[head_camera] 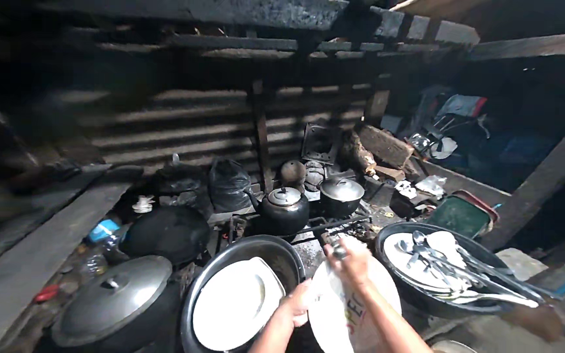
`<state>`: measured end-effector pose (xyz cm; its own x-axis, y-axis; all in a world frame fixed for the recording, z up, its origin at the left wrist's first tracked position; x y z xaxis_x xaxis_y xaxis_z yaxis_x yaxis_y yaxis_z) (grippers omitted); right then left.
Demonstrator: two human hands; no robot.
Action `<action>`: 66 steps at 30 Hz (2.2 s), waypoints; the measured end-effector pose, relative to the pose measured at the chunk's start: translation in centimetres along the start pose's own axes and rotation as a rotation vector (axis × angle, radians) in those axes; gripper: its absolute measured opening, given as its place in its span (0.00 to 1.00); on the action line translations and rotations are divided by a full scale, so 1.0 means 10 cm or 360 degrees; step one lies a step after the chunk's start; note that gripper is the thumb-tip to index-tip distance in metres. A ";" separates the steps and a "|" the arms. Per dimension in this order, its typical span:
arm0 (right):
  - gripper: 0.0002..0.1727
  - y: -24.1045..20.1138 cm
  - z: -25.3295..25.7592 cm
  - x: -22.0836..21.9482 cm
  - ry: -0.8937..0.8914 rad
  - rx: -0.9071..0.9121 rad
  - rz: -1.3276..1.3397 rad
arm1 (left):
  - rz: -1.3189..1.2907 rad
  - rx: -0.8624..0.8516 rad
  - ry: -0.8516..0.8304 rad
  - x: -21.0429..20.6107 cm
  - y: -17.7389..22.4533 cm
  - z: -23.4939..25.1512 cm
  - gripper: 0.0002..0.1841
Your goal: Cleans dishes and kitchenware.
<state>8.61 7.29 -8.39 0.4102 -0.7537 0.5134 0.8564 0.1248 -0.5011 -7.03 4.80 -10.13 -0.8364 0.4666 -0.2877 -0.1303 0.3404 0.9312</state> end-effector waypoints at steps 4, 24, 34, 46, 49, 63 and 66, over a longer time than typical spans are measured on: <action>0.20 -0.25 -0.09 -0.17 0.0159 0.0388 0.0117 | 0.0515 -0.0142 0.0104 0.04 0.04 0.07 0.15; 0.24 0.13 -0.29 -0.23 -0.0334 -0.0527 0.0045 | 0.0163 -0.0521 0.0748 -0.06 -0.08 0.01 0.25; 0.29 0.38 -0.43 -0.20 -0.0225 -0.0074 0.0030 | 0.0142 -0.0638 0.0886 0.28 0.11 -0.05 0.24; 0.20 -0.28 -0.96 -0.05 -0.0879 0.0333 0.0718 | -0.0093 -0.0692 0.1486 1.12 0.19 -0.41 0.30; 0.16 0.10 -0.76 0.09 -0.0887 -0.0282 0.0393 | -0.0094 -0.0671 0.1751 1.53 0.13 -0.71 0.28; 0.42 0.73 -0.85 -0.28 -0.2010 -0.0930 -0.0484 | 0.1715 -0.0529 0.1594 1.71 -0.38 -0.87 0.31; 0.39 0.72 -0.76 -0.20 -0.1853 -0.0927 -0.0026 | 0.1771 -0.0789 0.1438 1.50 -0.34 -0.83 0.29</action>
<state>11.55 4.80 -18.28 0.6820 0.2832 0.6743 0.7234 -0.3971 -0.5648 -23.54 3.82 -15.77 -0.6390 -0.4114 0.6500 0.7621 -0.2241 0.6074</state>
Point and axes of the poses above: each hand's wrist, its own z-axis towards the middle knuckle, its own x-axis out of the back of the hand, y = z × x, the point moved 3 cm from there along z, towards the middle knuckle, and after that the axes turned 11 degrees about -x, right-handed, at the moved point
